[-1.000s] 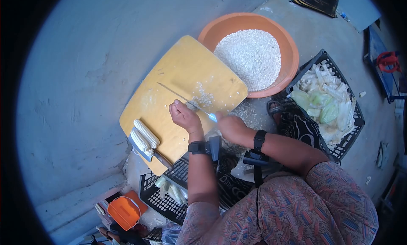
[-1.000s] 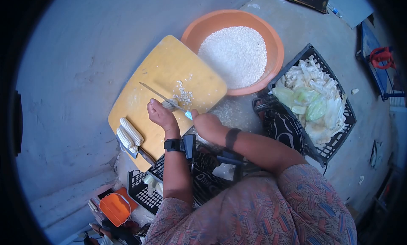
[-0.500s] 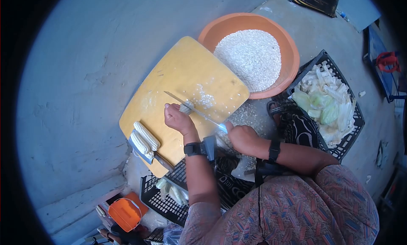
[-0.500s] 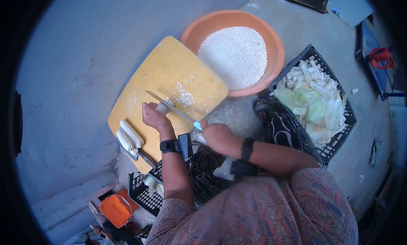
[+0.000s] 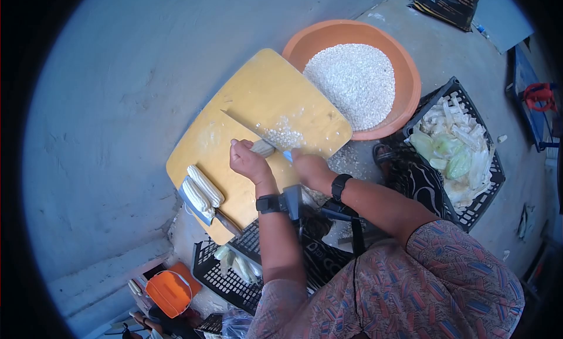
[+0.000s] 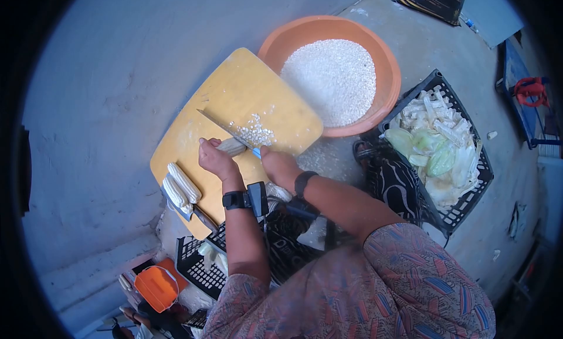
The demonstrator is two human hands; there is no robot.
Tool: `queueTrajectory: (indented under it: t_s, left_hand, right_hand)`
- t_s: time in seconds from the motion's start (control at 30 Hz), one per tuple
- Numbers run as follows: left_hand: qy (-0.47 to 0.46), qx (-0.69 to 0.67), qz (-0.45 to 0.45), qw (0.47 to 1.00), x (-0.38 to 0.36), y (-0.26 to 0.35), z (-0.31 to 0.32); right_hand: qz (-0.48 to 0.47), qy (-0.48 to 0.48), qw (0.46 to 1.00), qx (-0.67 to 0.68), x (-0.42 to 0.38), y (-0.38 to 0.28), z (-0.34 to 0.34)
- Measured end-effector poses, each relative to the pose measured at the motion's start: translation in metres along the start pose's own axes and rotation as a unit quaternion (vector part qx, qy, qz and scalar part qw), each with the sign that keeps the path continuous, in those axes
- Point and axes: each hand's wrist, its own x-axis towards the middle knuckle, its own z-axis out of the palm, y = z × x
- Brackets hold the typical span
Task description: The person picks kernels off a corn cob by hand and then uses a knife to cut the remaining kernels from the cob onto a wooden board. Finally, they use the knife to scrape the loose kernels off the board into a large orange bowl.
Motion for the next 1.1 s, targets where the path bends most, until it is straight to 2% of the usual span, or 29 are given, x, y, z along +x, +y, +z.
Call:
queueTrajectory:
  t_s: [0.17, 0.23, 0.33, 0.37, 0.43, 0.57, 0.63, 0.77, 0.83, 0.97, 1.03, 1.1]
  left_hand:
    - [0.076, -0.045, -0.035, 0.995, 0.008, -0.011, -0.015]
    - [0.101, -0.060, -0.088, 0.989, 0.007, -0.004, -0.017]
    - [0.051, -0.061, -0.089, 0.993, 0.008, -0.011, -0.021]
    - [0.052, -0.062, -0.089, 0.993, 0.008, -0.013, -0.021]
    - [0.041, 0.029, -0.043, 0.998, 0.005, -0.015, -0.020]
    - [0.048, 0.044, -0.035, 0.997, -0.001, -0.012, -0.020]
    - [0.042, 0.056, 0.008, 0.997, -0.004, -0.010, -0.020]
    - [0.031, 0.000, -0.016, 0.999, -0.005, -0.006, -0.019]
    - [0.039, -0.076, -0.016, 0.996, -0.005, -0.004, -0.017]
    - [0.042, -0.078, -0.044, 0.995, -0.005, 0.002, -0.018]
    - [0.087, -0.087, -0.059, 0.991, -0.004, 0.003, -0.020]
    - [0.089, -0.068, -0.058, 0.992, -0.007, 0.005, -0.021]
  right_hand:
    - [-0.024, 0.001, 1.000, -0.002, -0.004, 0.005, -0.008]
    - [-0.032, 0.010, 0.999, 0.001, -0.017, 0.002, -0.020]
    - [-0.030, 0.002, 0.999, 0.018, -0.049, -0.009, -0.041]
    - [-0.027, -0.011, 0.999, 0.033, -0.059, -0.011, -0.047]
    - [-0.024, -0.024, 0.998, 0.047, -0.074, -0.012, -0.055]
    - [-0.059, -0.027, 0.997, 0.051, -0.096, -0.010, -0.063]
    - [-0.059, -0.034, 0.997, 0.047, -0.102, -0.007, -0.064]
    - [-0.066, -0.031, 0.997, 0.007, -0.115, -0.001, -0.069]
    - [-0.060, -0.043, 0.997, -0.002, -0.117, 0.000, -0.071]
    - [-0.062, -0.055, 0.997, 0.007, -0.116, -0.001, -0.069]
    - [-0.058, -0.069, 0.996, 0.003, -0.118, -0.003, -0.070]
    - [-0.055, -0.083, 0.995, -0.002, -0.123, -0.004, -0.070]
